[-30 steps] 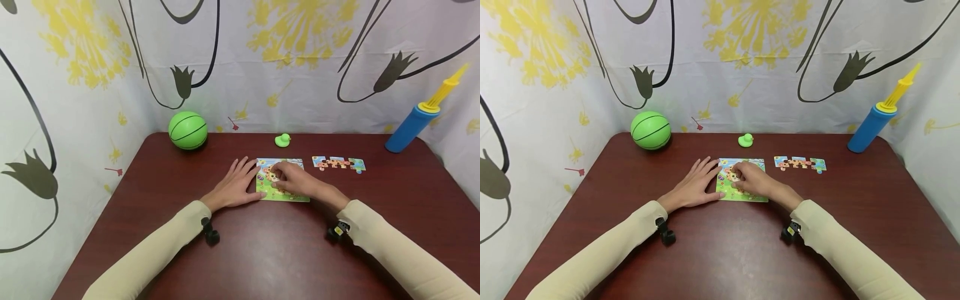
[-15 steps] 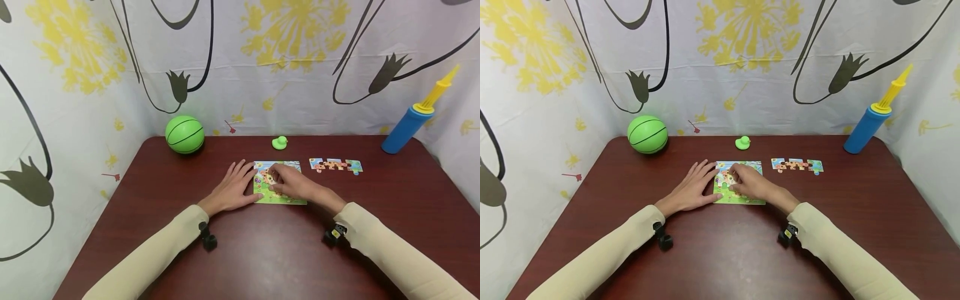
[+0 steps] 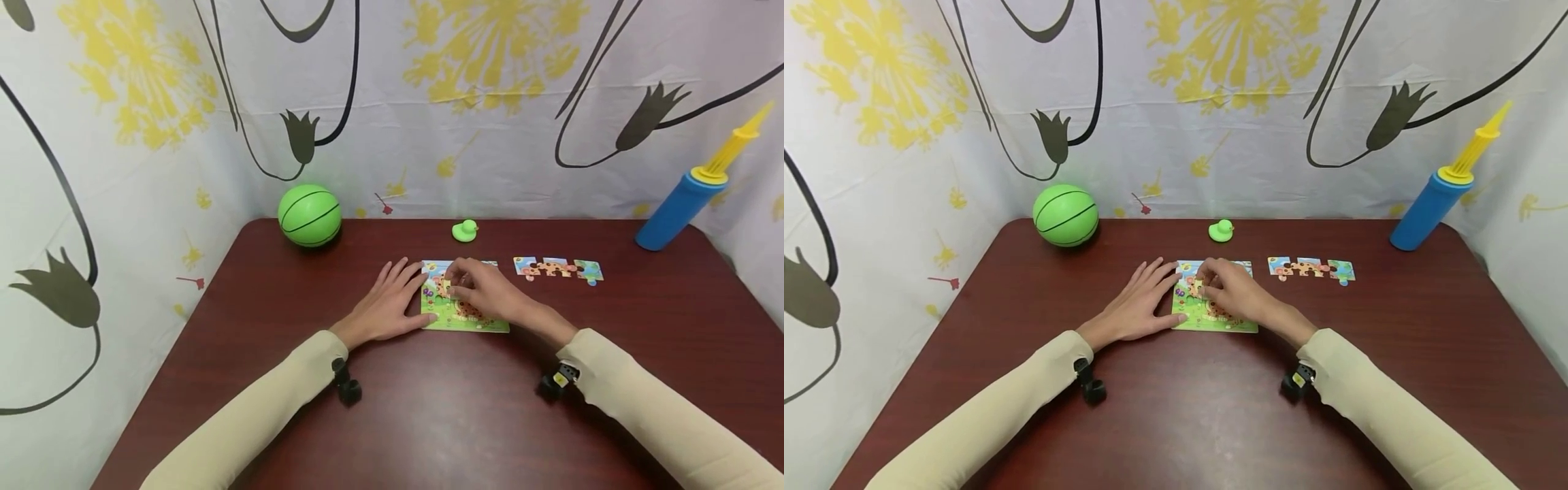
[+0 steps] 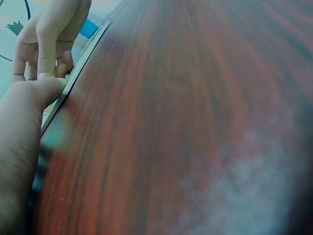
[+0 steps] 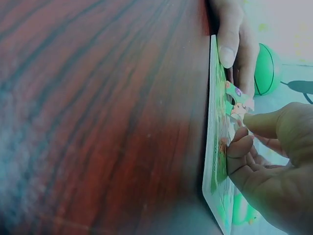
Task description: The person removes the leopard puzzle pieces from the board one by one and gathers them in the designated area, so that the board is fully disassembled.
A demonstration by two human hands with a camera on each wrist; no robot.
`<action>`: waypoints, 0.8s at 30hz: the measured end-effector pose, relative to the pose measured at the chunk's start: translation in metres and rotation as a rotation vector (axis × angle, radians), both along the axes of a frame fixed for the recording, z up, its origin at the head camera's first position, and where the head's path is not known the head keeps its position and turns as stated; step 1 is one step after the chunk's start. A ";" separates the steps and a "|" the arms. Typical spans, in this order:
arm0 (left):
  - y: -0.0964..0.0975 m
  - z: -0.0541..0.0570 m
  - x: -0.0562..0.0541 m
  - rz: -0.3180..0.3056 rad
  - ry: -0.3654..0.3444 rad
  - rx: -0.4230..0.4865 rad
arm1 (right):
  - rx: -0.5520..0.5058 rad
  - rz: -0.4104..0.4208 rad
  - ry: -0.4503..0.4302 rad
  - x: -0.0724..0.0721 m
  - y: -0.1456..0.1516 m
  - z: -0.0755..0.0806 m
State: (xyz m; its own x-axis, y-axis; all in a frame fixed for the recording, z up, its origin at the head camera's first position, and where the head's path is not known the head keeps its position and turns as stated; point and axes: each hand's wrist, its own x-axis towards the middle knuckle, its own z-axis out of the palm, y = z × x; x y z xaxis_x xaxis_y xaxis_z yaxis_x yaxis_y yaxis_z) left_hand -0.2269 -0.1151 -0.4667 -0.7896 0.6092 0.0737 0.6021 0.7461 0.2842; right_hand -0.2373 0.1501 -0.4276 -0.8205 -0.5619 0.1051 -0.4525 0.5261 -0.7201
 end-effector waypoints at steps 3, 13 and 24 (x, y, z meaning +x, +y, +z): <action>0.002 0.001 0.000 -0.003 -0.002 -0.003 | -0.029 0.000 0.010 0.003 0.001 0.000; -0.001 -0.001 0.000 0.004 -0.010 0.008 | -0.059 0.010 0.044 0.013 -0.003 0.002; -0.001 -0.001 -0.001 0.001 0.001 0.007 | -0.101 -0.039 0.063 0.015 0.014 0.007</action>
